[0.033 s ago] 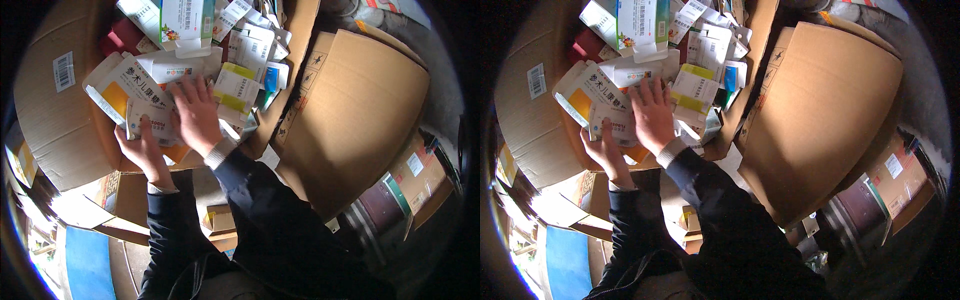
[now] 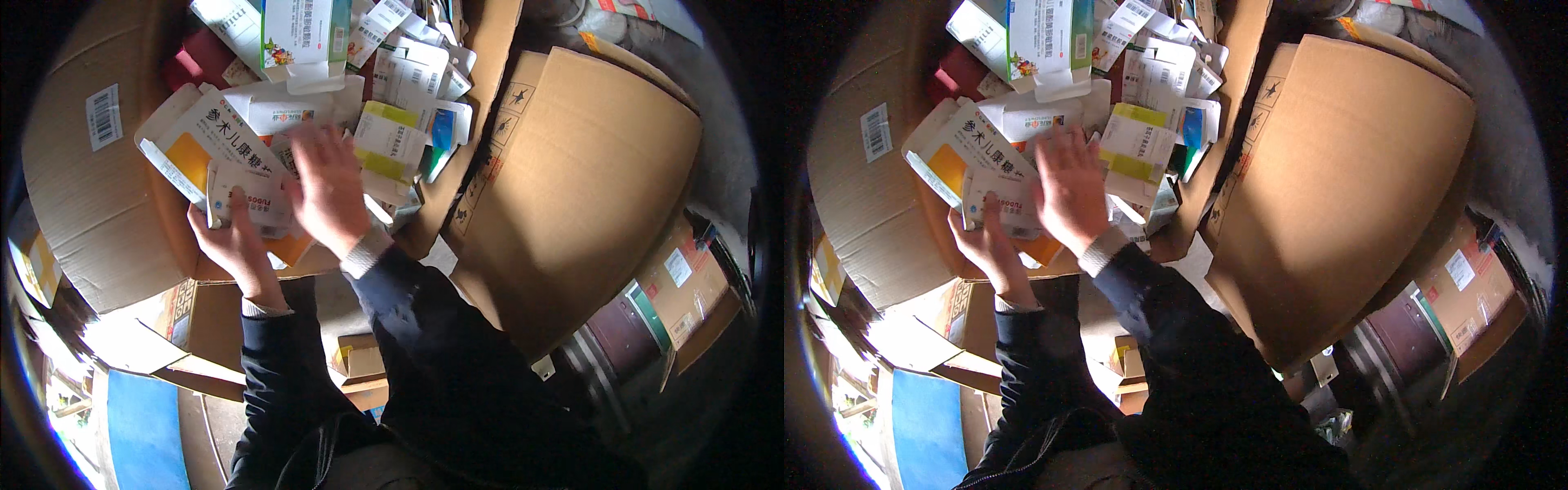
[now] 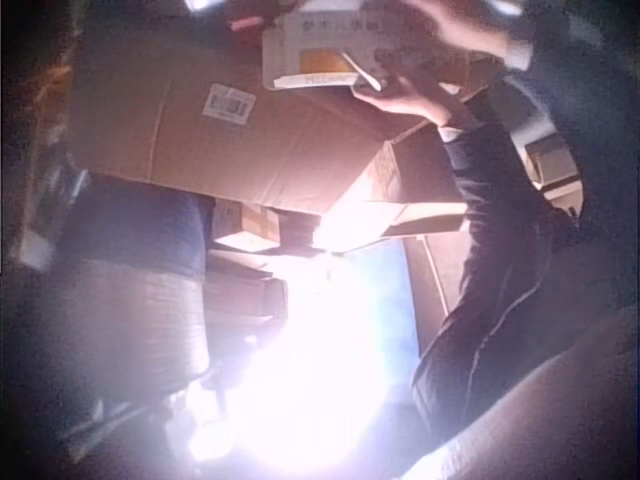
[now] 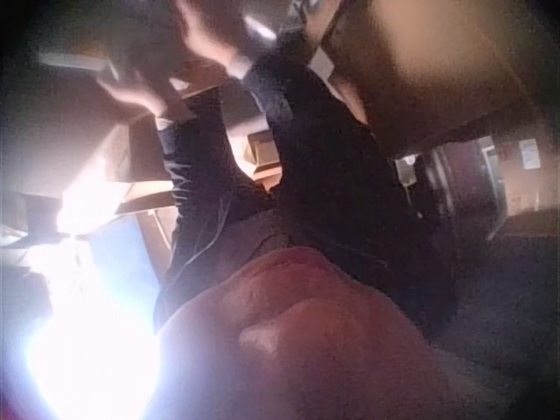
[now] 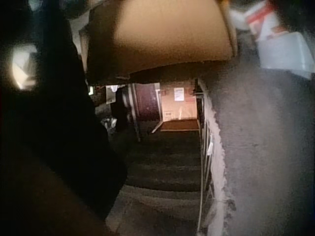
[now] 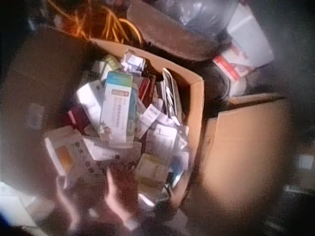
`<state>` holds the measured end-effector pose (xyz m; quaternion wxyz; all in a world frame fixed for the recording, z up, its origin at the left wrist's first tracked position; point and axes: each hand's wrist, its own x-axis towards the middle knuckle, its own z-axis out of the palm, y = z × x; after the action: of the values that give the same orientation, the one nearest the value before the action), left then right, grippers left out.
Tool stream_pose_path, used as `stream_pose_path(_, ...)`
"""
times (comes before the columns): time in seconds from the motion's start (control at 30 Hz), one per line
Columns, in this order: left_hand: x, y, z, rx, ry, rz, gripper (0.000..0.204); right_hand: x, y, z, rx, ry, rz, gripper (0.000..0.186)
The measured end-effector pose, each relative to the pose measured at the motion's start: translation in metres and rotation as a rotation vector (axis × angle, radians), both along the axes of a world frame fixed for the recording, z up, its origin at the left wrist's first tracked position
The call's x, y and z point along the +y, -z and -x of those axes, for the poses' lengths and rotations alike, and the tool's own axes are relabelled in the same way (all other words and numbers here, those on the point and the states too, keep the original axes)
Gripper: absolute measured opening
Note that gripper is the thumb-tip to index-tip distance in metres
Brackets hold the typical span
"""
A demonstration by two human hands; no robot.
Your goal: The person opens and closes cardboard boxes, then sorts through small paper and cardboard items inside, picking them up, briefly inspecting them, and placing them back into the boxes. The person also moves a red plastic bag and shifts boxes around the floor.
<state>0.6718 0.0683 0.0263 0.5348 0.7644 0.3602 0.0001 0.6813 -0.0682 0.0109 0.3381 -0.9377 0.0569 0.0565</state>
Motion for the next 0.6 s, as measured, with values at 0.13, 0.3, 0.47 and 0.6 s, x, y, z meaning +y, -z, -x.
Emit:
stream_pose_path(0.13,0.0,-0.002,0.002,0.001,-0.017,0.024,0.042,-0.079,-0.01,-0.013,-0.228,0.279,0.149,0.052)
stream_pose_path(0.3,0.001,-0.004,0.001,-0.049,-0.006,0.049,0.058,-0.174,-0.008,-0.021,0.096,0.572,0.222,0.049)
stream_pose_path(0.47,0.002,-0.005,0.002,-0.072,0.011,0.016,0.077,-0.171,0.003,-0.001,-0.1,0.198,0.697,0.055)
stream_pose_path(0.6,0.003,-0.003,0.006,-0.085,0.022,0.026,0.085,-0.159,0.007,0.006,0.223,0.422,0.49,0.048)
